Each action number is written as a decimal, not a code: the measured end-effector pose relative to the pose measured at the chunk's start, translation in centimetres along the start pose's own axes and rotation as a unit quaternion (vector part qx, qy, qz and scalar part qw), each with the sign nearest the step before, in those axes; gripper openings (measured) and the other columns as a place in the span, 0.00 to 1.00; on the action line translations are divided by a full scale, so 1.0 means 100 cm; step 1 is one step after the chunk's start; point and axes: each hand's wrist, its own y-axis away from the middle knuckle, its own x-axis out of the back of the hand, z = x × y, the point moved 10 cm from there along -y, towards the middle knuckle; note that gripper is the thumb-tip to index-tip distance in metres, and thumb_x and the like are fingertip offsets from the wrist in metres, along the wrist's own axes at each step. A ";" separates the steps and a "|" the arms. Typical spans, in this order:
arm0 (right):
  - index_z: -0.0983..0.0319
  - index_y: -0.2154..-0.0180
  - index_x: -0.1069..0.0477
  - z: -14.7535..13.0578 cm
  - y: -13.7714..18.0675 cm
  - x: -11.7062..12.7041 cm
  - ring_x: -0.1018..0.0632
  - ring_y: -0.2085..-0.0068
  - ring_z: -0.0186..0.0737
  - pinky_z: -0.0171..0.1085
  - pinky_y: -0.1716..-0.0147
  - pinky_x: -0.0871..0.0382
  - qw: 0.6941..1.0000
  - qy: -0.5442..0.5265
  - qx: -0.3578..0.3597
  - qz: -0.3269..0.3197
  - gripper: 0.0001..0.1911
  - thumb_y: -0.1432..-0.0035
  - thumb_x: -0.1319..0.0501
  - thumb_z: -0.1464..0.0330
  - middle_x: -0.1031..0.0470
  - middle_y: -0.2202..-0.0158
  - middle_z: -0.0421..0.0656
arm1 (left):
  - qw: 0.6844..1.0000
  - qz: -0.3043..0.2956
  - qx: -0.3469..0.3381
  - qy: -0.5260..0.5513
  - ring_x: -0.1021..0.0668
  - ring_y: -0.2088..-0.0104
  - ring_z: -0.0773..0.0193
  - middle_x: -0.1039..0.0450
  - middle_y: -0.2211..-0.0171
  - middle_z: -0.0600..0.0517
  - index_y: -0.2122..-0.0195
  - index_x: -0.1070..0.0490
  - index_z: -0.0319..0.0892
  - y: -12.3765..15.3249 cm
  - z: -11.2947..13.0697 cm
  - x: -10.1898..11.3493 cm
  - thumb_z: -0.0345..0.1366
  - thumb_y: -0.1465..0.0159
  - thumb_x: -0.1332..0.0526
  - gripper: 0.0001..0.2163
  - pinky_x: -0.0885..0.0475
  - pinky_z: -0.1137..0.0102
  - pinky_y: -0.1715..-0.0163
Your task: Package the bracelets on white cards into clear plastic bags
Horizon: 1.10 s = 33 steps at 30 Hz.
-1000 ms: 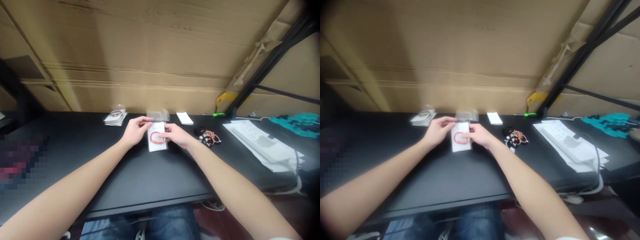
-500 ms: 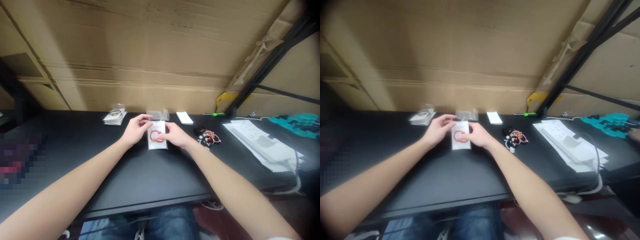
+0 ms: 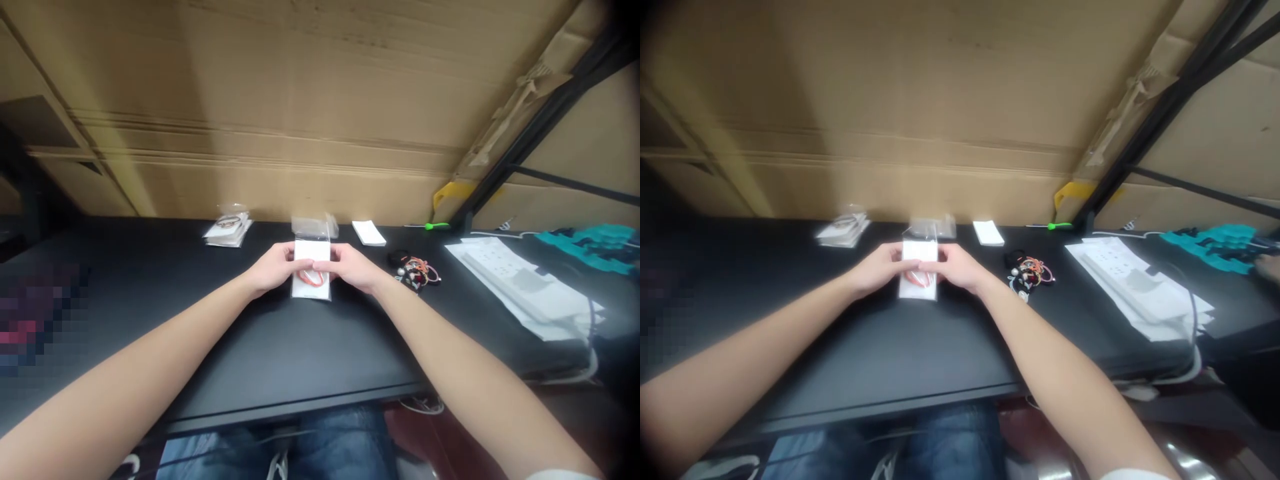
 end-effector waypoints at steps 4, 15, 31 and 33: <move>0.61 0.57 0.26 0.003 -0.001 -0.003 0.22 0.63 0.41 0.37 0.68 0.27 1.000 0.005 0.001 -0.016 0.16 0.48 0.34 0.65 0.22 0.60 0.45 | 1.000 0.014 0.008 0.015 0.20 0.61 0.55 0.22 0.60 0.44 0.56 0.25 0.38 -0.001 -0.005 0.002 0.39 0.44 0.34 0.16 0.27 0.61 0.58; 0.65 0.62 0.25 0.007 -0.004 0.004 0.23 0.69 0.38 0.38 0.67 0.27 1.000 -0.005 0.007 0.005 0.14 0.48 0.35 0.63 0.22 0.68 0.45 | 0.995 0.090 0.009 -0.039 0.21 0.65 0.57 0.21 0.63 0.45 0.62 0.23 0.36 0.002 0.001 0.022 0.41 0.44 0.36 0.14 0.29 0.66 0.63; 0.63 0.65 0.26 -0.001 -0.008 0.019 0.24 0.68 0.39 0.38 0.67 0.27 0.995 -0.004 0.069 0.071 0.13 0.47 0.37 0.61 0.25 0.69 0.43 | 0.997 0.061 0.009 -0.035 0.21 0.67 0.58 0.21 0.65 0.45 0.59 0.23 0.36 -0.001 0.001 0.018 0.42 0.42 0.37 0.15 0.28 0.66 0.64; 0.63 0.64 0.26 0.000 -0.007 0.019 0.25 0.70 0.38 0.38 0.69 0.27 0.995 0.005 0.065 0.075 0.13 0.47 0.37 0.61 0.25 0.70 0.43 | 0.995 0.082 -0.029 -0.047 0.21 0.63 0.57 0.21 0.61 0.46 0.57 0.24 0.38 0.000 0.011 0.023 0.41 0.41 0.37 0.15 0.28 0.65 0.62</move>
